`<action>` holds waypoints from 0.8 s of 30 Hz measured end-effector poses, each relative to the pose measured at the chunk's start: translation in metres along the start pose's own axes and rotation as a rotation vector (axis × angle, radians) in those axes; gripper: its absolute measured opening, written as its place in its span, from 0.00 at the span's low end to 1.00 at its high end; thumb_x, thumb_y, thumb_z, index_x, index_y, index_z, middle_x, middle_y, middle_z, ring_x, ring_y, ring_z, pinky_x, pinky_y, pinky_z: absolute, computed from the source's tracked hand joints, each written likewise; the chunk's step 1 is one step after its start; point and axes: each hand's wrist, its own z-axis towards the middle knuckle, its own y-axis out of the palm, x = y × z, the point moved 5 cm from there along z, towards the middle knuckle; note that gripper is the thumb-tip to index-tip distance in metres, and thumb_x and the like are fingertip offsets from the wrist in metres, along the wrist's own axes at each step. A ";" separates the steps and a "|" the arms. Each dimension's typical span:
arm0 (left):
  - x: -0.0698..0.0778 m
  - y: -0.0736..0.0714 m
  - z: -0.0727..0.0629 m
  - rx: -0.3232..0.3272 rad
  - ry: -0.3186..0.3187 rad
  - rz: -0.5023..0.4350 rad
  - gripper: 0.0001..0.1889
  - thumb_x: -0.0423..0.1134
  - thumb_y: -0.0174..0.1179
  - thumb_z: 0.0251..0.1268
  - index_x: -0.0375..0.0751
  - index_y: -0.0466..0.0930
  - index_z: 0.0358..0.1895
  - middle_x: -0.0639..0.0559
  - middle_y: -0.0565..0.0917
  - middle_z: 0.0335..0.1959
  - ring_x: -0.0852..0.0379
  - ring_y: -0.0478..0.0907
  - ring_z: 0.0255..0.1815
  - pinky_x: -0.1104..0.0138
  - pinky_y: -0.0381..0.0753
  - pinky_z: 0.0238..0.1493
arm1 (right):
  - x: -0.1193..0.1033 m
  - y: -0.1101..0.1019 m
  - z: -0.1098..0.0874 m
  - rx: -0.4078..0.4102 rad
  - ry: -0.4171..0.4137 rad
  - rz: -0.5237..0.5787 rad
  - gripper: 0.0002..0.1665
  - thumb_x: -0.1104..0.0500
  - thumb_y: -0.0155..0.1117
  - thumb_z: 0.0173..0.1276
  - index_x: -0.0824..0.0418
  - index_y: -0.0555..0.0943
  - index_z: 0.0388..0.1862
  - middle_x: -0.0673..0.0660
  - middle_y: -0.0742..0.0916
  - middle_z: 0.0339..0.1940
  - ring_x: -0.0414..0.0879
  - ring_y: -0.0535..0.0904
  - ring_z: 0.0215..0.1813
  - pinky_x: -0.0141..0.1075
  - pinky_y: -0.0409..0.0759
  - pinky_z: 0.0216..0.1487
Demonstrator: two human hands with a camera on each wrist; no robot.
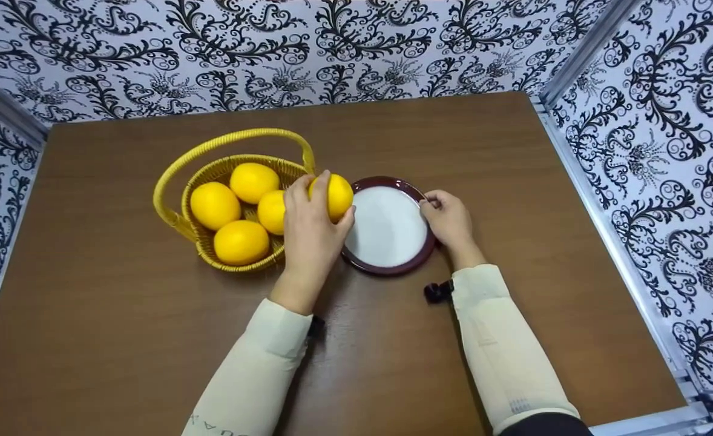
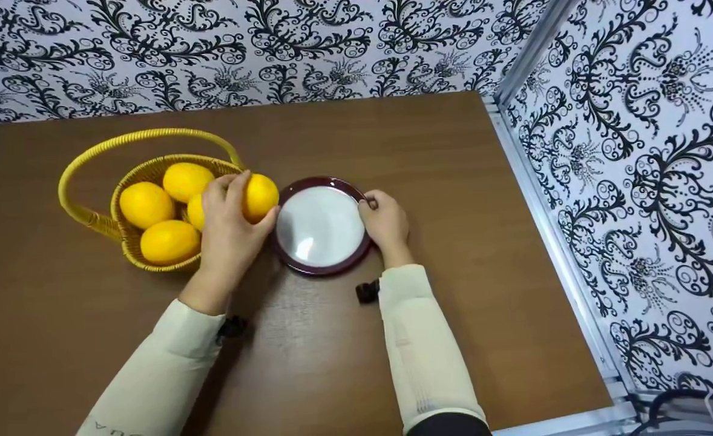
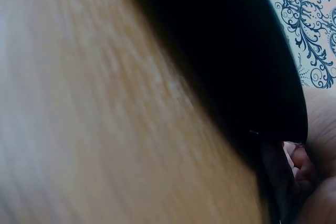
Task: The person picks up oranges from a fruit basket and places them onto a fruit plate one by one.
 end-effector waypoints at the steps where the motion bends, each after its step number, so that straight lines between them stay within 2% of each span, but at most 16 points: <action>1: 0.000 0.002 0.000 -0.008 0.000 0.005 0.34 0.47 0.74 0.62 0.43 0.74 0.70 0.37 0.74 0.66 0.39 0.71 0.68 0.50 0.77 0.69 | 0.000 0.000 0.000 0.001 -0.001 0.001 0.16 0.49 0.61 0.74 0.56 0.87 0.50 0.55 0.87 0.42 0.50 0.81 0.44 0.41 0.76 0.49; 10: 0.001 0.019 -0.004 -0.063 0.005 0.031 0.35 0.48 0.74 0.61 0.44 0.74 0.71 0.37 0.74 0.66 0.37 0.70 0.68 0.48 0.75 0.70 | 0.000 0.000 0.001 0.014 0.000 0.012 0.15 0.49 0.62 0.73 0.55 0.87 0.49 0.55 0.88 0.42 0.50 0.82 0.44 0.41 0.76 0.49; 24: 0.001 0.042 -0.009 -0.131 0.008 0.086 0.35 0.49 0.74 0.60 0.45 0.75 0.70 0.38 0.75 0.64 0.37 0.71 0.68 0.45 0.78 0.64 | 0.001 0.001 0.000 0.015 0.002 0.031 0.15 0.50 0.62 0.73 0.56 0.87 0.49 0.56 0.88 0.42 0.50 0.81 0.44 0.41 0.76 0.49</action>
